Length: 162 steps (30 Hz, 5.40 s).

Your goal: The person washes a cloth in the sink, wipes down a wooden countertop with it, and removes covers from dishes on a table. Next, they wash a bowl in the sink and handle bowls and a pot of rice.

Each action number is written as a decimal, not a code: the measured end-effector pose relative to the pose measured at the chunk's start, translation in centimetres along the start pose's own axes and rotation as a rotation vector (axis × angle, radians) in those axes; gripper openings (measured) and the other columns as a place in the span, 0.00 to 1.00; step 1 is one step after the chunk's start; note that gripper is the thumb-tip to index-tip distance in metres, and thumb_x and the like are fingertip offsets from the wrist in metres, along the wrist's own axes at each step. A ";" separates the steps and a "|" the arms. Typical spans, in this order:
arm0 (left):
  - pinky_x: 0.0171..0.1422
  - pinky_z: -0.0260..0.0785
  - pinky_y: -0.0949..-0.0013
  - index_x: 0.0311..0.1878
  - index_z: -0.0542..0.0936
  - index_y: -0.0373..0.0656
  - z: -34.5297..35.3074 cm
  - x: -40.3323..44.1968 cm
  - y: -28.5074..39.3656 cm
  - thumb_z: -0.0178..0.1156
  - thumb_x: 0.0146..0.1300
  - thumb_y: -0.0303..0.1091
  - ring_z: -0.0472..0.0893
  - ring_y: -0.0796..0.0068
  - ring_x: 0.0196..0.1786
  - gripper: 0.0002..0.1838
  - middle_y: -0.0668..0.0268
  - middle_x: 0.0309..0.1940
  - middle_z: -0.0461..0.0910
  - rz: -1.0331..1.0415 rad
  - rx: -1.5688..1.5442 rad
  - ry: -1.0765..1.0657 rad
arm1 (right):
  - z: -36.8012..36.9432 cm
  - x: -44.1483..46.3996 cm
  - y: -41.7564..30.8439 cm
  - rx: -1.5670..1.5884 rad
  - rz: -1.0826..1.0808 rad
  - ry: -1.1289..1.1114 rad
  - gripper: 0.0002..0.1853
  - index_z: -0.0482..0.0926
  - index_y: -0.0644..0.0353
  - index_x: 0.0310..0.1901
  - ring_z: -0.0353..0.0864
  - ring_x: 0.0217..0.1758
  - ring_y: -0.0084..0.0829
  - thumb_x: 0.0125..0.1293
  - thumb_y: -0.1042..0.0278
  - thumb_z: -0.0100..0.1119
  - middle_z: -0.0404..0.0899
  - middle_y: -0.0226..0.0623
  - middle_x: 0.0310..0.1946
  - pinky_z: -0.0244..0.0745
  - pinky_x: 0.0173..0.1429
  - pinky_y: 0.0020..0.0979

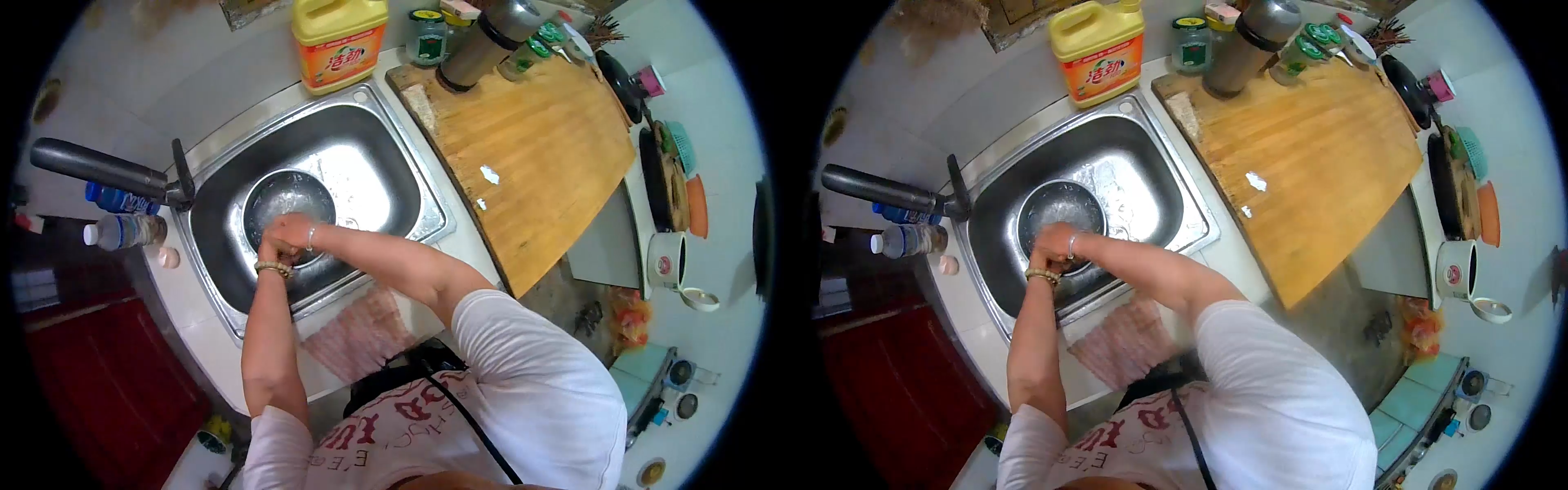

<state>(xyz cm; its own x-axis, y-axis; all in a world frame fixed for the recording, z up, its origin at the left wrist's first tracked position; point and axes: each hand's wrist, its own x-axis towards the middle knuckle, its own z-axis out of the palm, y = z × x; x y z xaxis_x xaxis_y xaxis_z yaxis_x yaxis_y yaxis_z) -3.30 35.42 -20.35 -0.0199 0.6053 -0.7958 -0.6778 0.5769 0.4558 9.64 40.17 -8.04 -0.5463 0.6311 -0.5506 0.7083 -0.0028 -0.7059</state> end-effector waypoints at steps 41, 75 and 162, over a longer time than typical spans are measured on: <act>0.41 0.68 0.74 0.47 0.73 0.43 16.2 -19.7 -0.7 0.58 0.60 0.36 0.73 0.77 0.41 0.14 0.67 0.41 0.73 0.582 0.515 -0.178 | -9.2 -19.1 7.1 0.614 -0.227 0.570 0.27 0.66 0.63 0.57 0.74 0.51 0.29 0.52 0.73 0.55 0.75 0.40 0.48 0.69 0.55 0.27; 0.71 0.44 0.53 0.58 0.64 0.34 41.9 -12.9 -23.2 0.48 0.61 0.37 0.55 0.47 0.68 0.25 0.47 0.65 0.58 1.280 1.856 0.324 | -64.1 -46.7 72.6 -0.873 0.160 0.960 0.25 0.60 0.45 0.65 0.52 0.70 0.40 0.67 0.51 0.38 0.54 0.35 0.68 0.49 0.69 0.49; 0.70 0.49 0.59 0.55 0.70 0.34 38.3 -11.7 -22.0 0.44 0.65 0.35 0.62 0.54 0.64 0.19 0.51 0.62 0.63 1.349 1.522 0.123 | -39.3 -51.1 57.0 -0.525 0.198 1.289 0.26 0.70 0.67 0.51 0.66 0.58 0.49 0.49 0.63 0.54 0.71 0.52 0.51 0.57 0.64 0.45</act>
<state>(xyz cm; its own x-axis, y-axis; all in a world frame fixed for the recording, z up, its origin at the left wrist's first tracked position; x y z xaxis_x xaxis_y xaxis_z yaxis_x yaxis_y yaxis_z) 40.01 36.64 -5.83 0.0351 0.9600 0.2779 0.8450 -0.1770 0.5047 95.50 38.25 -2.68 0.1668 0.9131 0.3720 0.9626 -0.0691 -0.2620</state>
